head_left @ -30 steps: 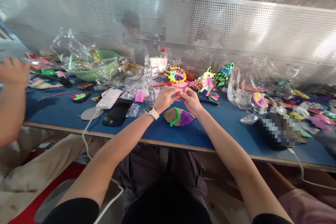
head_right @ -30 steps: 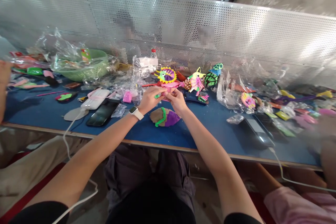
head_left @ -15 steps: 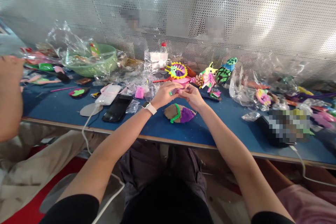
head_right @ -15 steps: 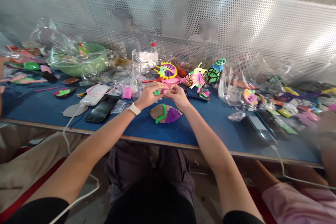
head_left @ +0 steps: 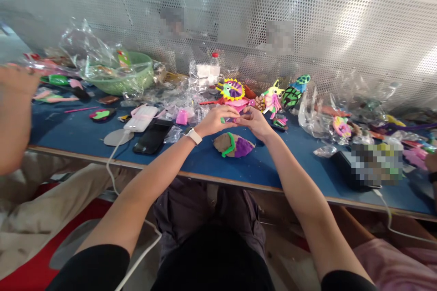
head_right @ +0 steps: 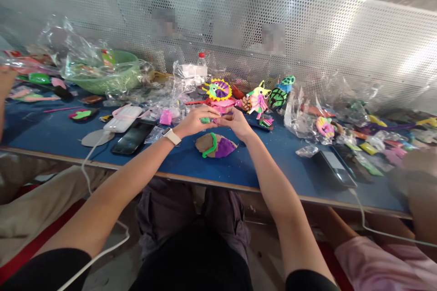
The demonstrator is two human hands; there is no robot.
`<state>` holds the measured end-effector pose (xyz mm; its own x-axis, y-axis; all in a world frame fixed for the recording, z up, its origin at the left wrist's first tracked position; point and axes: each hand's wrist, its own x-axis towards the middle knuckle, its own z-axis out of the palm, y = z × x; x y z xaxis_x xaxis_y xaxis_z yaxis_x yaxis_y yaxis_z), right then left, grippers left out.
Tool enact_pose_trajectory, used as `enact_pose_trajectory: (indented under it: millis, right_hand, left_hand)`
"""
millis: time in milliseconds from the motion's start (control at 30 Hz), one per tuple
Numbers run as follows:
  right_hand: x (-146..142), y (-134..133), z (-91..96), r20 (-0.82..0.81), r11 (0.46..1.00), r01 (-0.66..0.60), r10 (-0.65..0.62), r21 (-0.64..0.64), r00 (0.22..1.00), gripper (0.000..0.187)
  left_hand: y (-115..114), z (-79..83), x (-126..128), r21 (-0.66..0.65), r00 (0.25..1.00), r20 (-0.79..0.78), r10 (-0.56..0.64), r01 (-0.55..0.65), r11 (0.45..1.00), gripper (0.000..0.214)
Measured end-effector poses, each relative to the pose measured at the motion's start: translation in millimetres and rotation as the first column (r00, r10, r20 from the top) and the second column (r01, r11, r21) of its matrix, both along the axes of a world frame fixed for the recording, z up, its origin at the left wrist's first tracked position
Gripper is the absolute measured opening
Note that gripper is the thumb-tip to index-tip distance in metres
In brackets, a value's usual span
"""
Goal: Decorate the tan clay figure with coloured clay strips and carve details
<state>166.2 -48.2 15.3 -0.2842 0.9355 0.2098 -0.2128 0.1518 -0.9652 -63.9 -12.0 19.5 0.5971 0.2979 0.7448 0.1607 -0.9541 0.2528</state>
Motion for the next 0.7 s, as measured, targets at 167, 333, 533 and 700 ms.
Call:
enact_pose_trajectory:
  millis: [167,333,533,700]
  right_hand:
    - [6.4,0.9,-0.8,0.042,0.998,-0.054,0.055,-0.033,0.998,0.071]
    - [4.3,-1.3,0.2,0.015,0.997,-0.079,0.079,-0.022,0.997,0.068]
    - [2.6,-2.2,1.8,-0.002,0.997,-0.070,0.070,-0.041,0.998,0.071]
    - [10.4,-4.4,8.5,0.096,0.995,-0.090,0.093,-0.037,0.991,0.066]
  left_hand:
    - [0.3,-0.3,0.4,0.010,0.999,0.018,0.043,-0.043,0.999,0.022]
    - [-2.4,1.1,1.1,0.040,1.000,0.012,0.023,-0.023,0.999,0.025]
    - [-4.2,1.5,1.3,-0.003,0.999,0.029,0.045,-0.045,0.999,0.022]
    - [-4.3,5.7,0.3,-0.088,0.992,-0.079,-0.095,0.088,0.992,0.024]
